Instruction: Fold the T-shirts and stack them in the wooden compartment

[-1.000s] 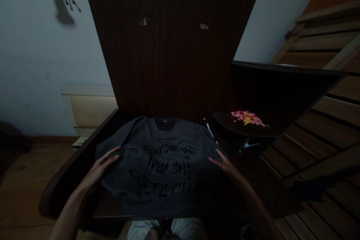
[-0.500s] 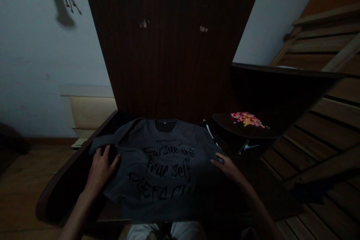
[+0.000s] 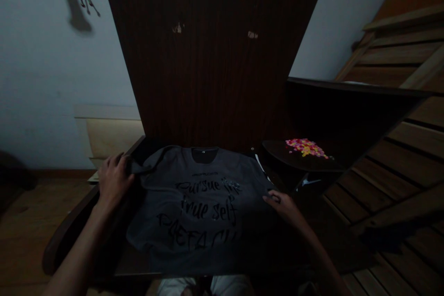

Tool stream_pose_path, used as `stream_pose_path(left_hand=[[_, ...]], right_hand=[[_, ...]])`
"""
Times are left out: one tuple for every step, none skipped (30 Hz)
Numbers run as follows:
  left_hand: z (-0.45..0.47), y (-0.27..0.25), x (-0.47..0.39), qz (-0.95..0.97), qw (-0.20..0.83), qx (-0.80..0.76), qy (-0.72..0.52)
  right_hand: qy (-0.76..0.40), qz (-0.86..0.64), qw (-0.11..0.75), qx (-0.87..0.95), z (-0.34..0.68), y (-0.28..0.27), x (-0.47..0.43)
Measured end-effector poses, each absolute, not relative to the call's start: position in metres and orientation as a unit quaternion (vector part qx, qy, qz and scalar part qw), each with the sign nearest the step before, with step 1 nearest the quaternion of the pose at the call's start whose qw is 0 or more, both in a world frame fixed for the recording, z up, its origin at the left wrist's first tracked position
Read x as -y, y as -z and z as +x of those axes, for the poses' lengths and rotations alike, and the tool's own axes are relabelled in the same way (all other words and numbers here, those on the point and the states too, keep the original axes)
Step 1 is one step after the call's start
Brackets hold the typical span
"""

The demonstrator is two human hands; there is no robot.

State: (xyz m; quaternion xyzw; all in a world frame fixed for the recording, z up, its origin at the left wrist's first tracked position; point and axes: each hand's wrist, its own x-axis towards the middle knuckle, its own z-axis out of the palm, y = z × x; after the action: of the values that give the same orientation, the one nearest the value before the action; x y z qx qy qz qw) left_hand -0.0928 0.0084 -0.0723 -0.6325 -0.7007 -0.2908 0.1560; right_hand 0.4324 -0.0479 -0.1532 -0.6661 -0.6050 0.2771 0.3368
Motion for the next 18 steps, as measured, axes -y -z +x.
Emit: stream_pose_path(left_hand=[[-0.097, 0.07, -0.01, -0.634, 0.135, 0.711, 0.274], [-0.1, 0.066, -0.011, -0.628, 0.113, 0.723, 0.265], [-0.103, 0.062, -0.011, -0.613, 0.092, 0.739, 0.265], [-0.106, 0.057, -0.012, -0.59, 0.071, 0.757, 0.272], [-0.108, 0.051, -0.011, -0.563, 0.052, 0.774, 0.285], [-0.111, 0.044, -0.011, -0.534, 0.036, 0.788, 0.304], [-0.113, 0.037, -0.011, -0.508, 0.023, 0.797, 0.325], [-0.115, 0.029, -0.012, -0.486, 0.013, 0.802, 0.347], [-0.118, 0.022, -0.013, -0.469, 0.006, 0.804, 0.364], [-0.121, 0.014, -0.015, -0.459, -0.002, 0.806, 0.372], [-0.123, 0.007, -0.018, -0.456, -0.019, 0.809, 0.37], [-0.125, 0.001, -0.02, -0.455, -0.048, 0.811, 0.365], [-0.127, -0.006, -0.023, -0.457, -0.09, 0.808, 0.359], [-0.127, -0.011, -0.026, -0.469, -0.145, 0.796, 0.354], [-0.127, -0.016, -0.029, -0.492, -0.207, 0.772, 0.346], [-0.125, -0.021, -0.03, -0.52, -0.267, 0.739, 0.335], [-0.122, -0.025, -0.032, -0.542, -0.295, 0.709, 0.341], [-0.118, -0.029, -0.033, -0.562, -0.304, 0.686, 0.348]], right_hand=[[-0.269, -0.672, 0.334, 0.604, 0.432, 0.152, 0.048], [-0.263, -0.675, 0.332, 0.604, 0.431, 0.15, 0.049], [-0.259, -0.677, 0.329, 0.606, 0.43, 0.148, 0.049], [-0.254, -0.676, 0.326, 0.61, 0.429, 0.147, 0.049], [-0.249, -0.676, 0.322, 0.615, 0.427, 0.146, 0.049], [-0.241, -0.676, 0.317, 0.619, 0.426, 0.145, 0.049], [-0.231, -0.679, 0.314, 0.622, 0.425, 0.144, 0.049], [-0.218, -0.682, 0.313, 0.624, 0.424, 0.144, 0.048], [-0.205, -0.686, 0.313, 0.624, 0.423, 0.144, 0.048], [-0.194, -0.689, 0.312, 0.624, 0.422, 0.145, 0.047], [-0.185, -0.692, 0.31, 0.625, 0.422, 0.145, 0.047], [-0.179, -0.695, 0.305, 0.626, 0.422, 0.146, 0.046], [-0.173, -0.697, 0.299, 0.628, 0.421, 0.146, 0.046], [-0.169, -0.699, 0.292, 0.631, 0.421, 0.147, 0.046], [-0.165, -0.7, 0.286, 0.634, 0.42, 0.148, 0.046], [-0.161, -0.699, 0.282, 0.637, 0.419, 0.148, 0.046], [-0.159, -0.698, 0.28, 0.64, 0.418, 0.149, 0.045], [-0.157, -0.696, 0.278, 0.643, 0.417, 0.15, 0.045]])
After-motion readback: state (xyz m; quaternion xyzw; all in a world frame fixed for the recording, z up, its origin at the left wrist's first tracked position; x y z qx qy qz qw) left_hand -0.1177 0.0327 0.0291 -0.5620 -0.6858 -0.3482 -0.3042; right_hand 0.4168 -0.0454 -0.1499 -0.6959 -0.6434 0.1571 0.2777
